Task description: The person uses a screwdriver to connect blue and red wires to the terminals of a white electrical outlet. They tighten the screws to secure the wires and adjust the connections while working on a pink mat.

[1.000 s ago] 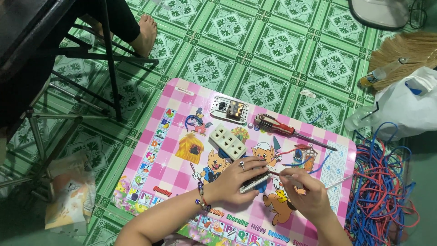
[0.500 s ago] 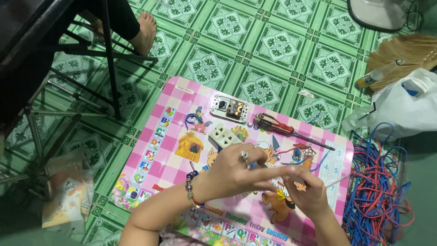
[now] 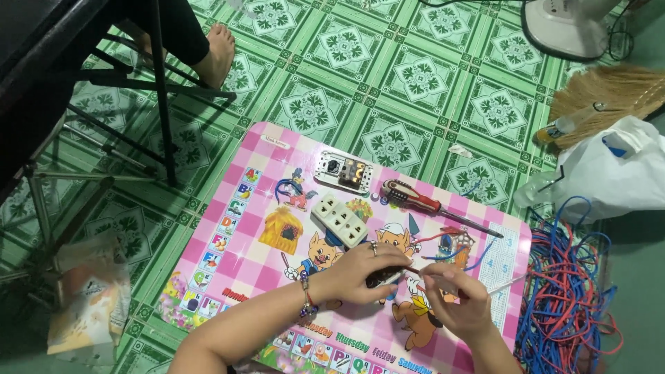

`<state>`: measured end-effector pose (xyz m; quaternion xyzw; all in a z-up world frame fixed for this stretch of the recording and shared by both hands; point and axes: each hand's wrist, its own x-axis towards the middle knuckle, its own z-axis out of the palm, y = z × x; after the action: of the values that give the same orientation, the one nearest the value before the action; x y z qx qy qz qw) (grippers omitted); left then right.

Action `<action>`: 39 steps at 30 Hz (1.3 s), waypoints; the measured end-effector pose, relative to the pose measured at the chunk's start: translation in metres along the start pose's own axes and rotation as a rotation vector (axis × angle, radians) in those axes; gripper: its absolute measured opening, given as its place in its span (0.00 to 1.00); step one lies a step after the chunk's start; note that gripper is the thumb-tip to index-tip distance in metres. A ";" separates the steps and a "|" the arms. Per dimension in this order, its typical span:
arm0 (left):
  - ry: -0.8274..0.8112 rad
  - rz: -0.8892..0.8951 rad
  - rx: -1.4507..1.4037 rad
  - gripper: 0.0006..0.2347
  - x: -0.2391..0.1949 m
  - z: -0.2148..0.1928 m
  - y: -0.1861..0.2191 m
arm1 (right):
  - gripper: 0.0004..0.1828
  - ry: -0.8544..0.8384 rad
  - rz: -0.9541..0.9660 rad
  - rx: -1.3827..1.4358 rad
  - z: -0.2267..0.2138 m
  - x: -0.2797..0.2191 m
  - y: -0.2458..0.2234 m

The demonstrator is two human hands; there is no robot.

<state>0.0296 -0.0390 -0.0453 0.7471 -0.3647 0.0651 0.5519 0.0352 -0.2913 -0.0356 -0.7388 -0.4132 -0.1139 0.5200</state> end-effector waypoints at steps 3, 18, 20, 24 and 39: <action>0.017 -0.022 -0.019 0.17 -0.004 0.000 -0.006 | 0.31 0.010 -0.006 -0.008 0.000 -0.002 0.002; -0.008 -0.030 -0.097 0.23 -0.012 0.005 -0.020 | 0.26 0.108 0.060 0.043 0.003 0.002 -0.009; -0.011 -0.025 -0.100 0.24 -0.013 0.004 -0.021 | 0.29 0.202 0.029 -0.015 0.004 0.001 -0.007; -0.033 -0.032 -0.104 0.23 -0.013 0.008 -0.025 | 0.32 0.277 -0.121 -0.153 -0.001 0.004 -0.001; 0.136 -0.012 -0.166 0.25 -0.022 0.026 -0.041 | 0.29 0.210 -0.047 -0.250 0.004 0.016 0.004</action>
<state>0.0304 -0.0462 -0.0981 0.6947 -0.3262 0.0819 0.6358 0.0472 -0.2810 -0.0308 -0.7721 -0.3561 -0.2532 0.4614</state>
